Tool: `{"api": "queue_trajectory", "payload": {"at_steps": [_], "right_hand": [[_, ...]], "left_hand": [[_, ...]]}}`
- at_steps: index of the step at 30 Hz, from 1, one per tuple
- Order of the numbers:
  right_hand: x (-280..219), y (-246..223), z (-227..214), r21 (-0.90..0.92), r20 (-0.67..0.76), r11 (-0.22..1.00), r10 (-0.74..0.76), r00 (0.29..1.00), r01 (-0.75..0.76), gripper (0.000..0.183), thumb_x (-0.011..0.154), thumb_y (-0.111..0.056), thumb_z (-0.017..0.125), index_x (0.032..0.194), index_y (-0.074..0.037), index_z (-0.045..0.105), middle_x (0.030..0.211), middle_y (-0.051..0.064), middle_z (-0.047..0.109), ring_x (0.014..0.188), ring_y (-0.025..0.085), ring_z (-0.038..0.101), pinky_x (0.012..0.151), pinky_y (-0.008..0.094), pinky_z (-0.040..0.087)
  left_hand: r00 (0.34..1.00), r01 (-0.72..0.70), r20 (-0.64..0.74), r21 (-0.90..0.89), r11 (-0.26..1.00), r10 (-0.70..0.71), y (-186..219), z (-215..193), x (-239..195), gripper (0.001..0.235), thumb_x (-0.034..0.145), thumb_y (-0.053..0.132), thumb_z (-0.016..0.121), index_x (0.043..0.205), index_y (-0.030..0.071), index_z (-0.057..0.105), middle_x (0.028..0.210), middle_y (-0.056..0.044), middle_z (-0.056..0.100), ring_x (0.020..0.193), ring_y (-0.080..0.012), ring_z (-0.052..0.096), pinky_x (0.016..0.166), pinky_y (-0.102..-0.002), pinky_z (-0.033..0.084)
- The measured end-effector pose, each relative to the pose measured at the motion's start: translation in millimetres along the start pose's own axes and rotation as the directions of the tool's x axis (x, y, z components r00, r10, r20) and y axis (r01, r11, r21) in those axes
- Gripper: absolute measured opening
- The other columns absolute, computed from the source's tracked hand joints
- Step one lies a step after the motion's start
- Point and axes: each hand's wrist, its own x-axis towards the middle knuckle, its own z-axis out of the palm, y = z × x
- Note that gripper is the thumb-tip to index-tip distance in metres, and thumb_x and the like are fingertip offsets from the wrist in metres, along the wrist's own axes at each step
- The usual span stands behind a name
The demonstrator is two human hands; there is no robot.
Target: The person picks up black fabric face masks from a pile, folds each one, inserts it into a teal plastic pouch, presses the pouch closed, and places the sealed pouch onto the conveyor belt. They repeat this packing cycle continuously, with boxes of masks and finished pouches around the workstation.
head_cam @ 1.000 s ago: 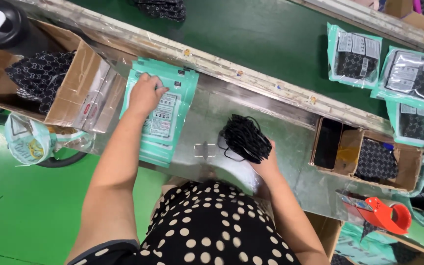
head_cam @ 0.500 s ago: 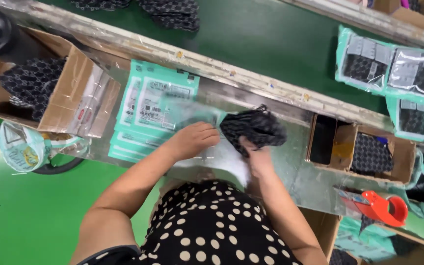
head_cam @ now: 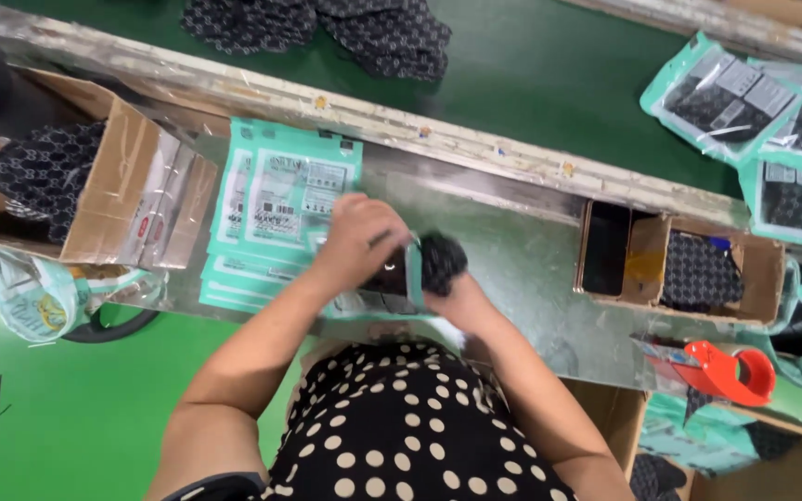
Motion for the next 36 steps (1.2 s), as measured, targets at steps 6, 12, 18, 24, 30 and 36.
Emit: {"api": "queue_trajectory", "payload": {"at_steps": [6, 12, 18, 24, 30, 36], "right_hand": [[4.8, -26.4, -5.4, 0.113, 0.162, 0.985, 0.109, 0.981, -0.128, 0.023, 0.092, -0.014, 0.071, 0.112, -0.004, 0.071, 0.1, 0.009, 0.073, 0.091, 0.017, 0.064, 0.083, 0.035, 0.053], [3.8, -15.5, -19.4, -0.013, 0.178, 0.991, 0.132, 0.975, -0.132, 0.021, 0.089, -0.019, 0.076, 0.104, -0.004, 0.074, 0.098, 0.01, 0.074, 0.091, 0.017, 0.067, 0.084, 0.036, 0.054], [4.7, -40.6, -29.8, 0.179, -0.049, 0.984, 0.031, 0.998, -0.021, 0.031, 0.096, -0.018, 0.072, 0.121, -0.004, 0.061, 0.115, 0.008, 0.066, 0.108, 0.017, 0.06, 0.095, 0.033, 0.048], [8.4, -31.9, -13.4, 0.38, -0.106, 0.917, 0.177, 0.979, -0.124, 0.046, 0.09, -0.016, 0.072, 0.131, -0.006, 0.052, 0.118, 0.003, 0.062, 0.108, 0.011, 0.056, 0.093, 0.028, 0.046], [9.3, -16.1, -20.7, 0.201, -0.128, 0.971, 0.16, 0.979, -0.132, 0.015, 0.099, -0.014, 0.068, 0.11, -0.003, 0.069, 0.097, 0.004, 0.069, 0.089, 0.016, 0.061, 0.08, 0.031, 0.051], [18.1, -42.5, -35.2, -0.215, -0.111, 0.976, -0.041, 0.993, 0.016, 0.012, 0.093, -0.014, 0.072, 0.096, -0.004, 0.066, 0.085, 0.013, 0.063, 0.078, 0.031, 0.062, 0.07, 0.039, 0.049]], "left_hand": [[1.0, 0.004, 0.025, 0.016, 1.0, -0.005, 1.5, 26.0, -3.5, 0.003, 0.087, 0.02, 0.073, 0.084, 0.019, 0.072, 0.091, 0.001, 0.071, 0.099, -0.0198, 0.066, 0.105, -0.048, 0.033], [0.994, 0.079, -0.082, 0.024, 0.997, -0.077, -11.4, 50.5, -4.6, 0.01, 0.097, 0.021, 0.067, 0.095, 0.012, 0.065, 0.1, -0.006, 0.068, 0.103, -0.0296, 0.064, 0.1, -0.046, 0.039], [0.991, -0.014, 0.132, 0.015, 1.0, 0.012, 23.4, 1.6, 13.9, 0.019, 0.091, 0.029, 0.072, 0.095, 0.011, 0.069, 0.101, -0.004, 0.071, 0.098, -0.0291, 0.065, 0.09, -0.041, 0.041], [0.983, -0.078, 0.166, 0.029, 0.997, 0.072, 33.3, 9.9, 8.5, 0.011, 0.091, 0.022, 0.07, 0.096, 0.012, 0.07, 0.101, 0.0, 0.071, 0.096, -0.0227, 0.066, 0.089, -0.04, 0.041], [0.993, -0.068, 0.097, 0.042, 0.997, 0.063, 30.4, 12.4, 3.7, 0.013, 0.091, 0.021, 0.071, 0.099, 0.01, 0.067, 0.103, -0.002, 0.07, 0.096, -0.0242, 0.065, 0.09, -0.039, 0.042], [0.995, -0.038, 0.094, 0.036, 0.999, 0.034, 23.7, 3.4, 9.2, 0.015, 0.089, 0.023, 0.073, 0.096, 0.011, 0.069, 0.101, -0.003, 0.071, 0.096, -0.0264, 0.065, 0.089, -0.041, 0.042]]}}
